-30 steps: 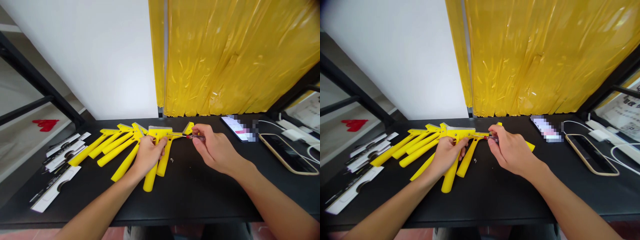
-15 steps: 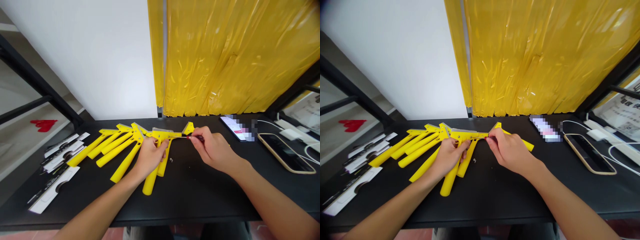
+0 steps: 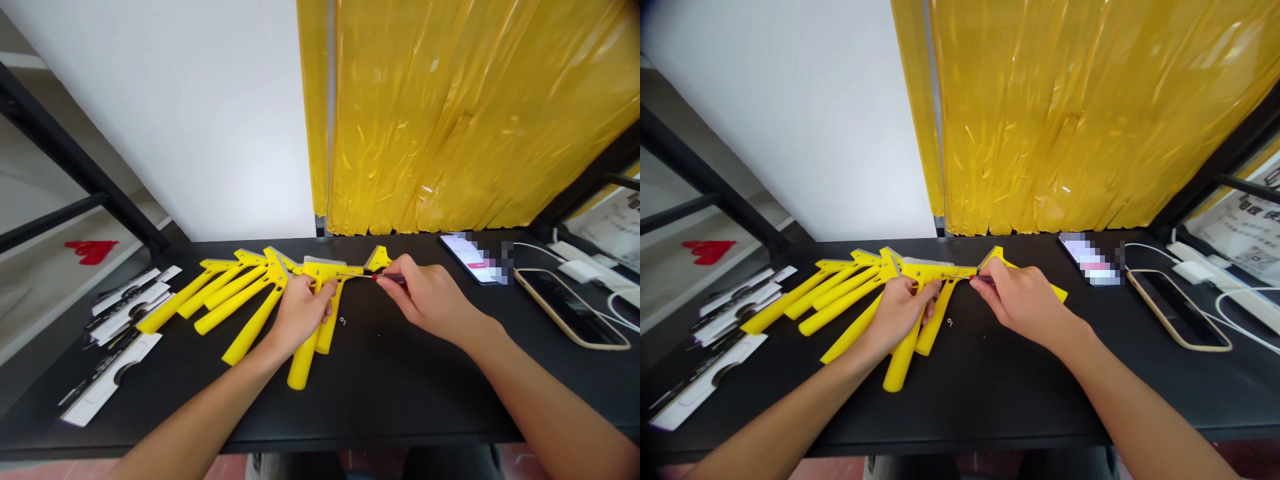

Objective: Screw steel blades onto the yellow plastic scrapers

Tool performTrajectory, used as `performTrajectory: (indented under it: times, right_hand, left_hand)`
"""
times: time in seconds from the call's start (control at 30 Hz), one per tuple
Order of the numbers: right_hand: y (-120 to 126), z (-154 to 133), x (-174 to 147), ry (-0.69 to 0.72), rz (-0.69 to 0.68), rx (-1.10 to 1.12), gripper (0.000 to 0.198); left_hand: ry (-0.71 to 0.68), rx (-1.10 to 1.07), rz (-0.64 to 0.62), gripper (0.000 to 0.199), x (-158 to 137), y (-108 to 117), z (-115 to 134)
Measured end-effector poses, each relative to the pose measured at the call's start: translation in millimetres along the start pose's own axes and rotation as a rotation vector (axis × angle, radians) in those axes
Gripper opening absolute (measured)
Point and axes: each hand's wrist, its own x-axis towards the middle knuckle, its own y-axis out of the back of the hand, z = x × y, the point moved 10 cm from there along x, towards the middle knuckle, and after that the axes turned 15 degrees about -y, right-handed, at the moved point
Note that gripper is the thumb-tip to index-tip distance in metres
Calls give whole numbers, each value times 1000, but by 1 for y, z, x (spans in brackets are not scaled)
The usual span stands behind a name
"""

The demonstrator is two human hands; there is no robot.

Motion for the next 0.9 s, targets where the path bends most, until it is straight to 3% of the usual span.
performTrajectory:
  times: [0.1, 0.37, 0.57, 0.7, 0.8, 0.9]
  right_hand:
    - [1, 6, 2, -59, 3, -28, 28]
    - [-6, 7, 1, -111, -95, 125, 14]
    - [0, 16, 5, -168, -27, -8, 35]
    - [-3, 18, 7, -199, -118, 144, 17]
    - [-8, 17, 5, -191, -172, 180, 15]
    - [-8, 16, 5, -176, -136, 78, 23]
  left_hand:
    - [0, 13, -16, 49, 0, -1, 5]
    - [30, 3, -10, 47, -1, 0, 5]
    - [28, 10, -22, 49, -2, 0, 5]
    - [21, -6, -28, 48, -2, -1, 6]
    - [25, -13, -11, 47, -1, 0, 3]
    - [16, -11, -7, 46, -1, -1, 2]
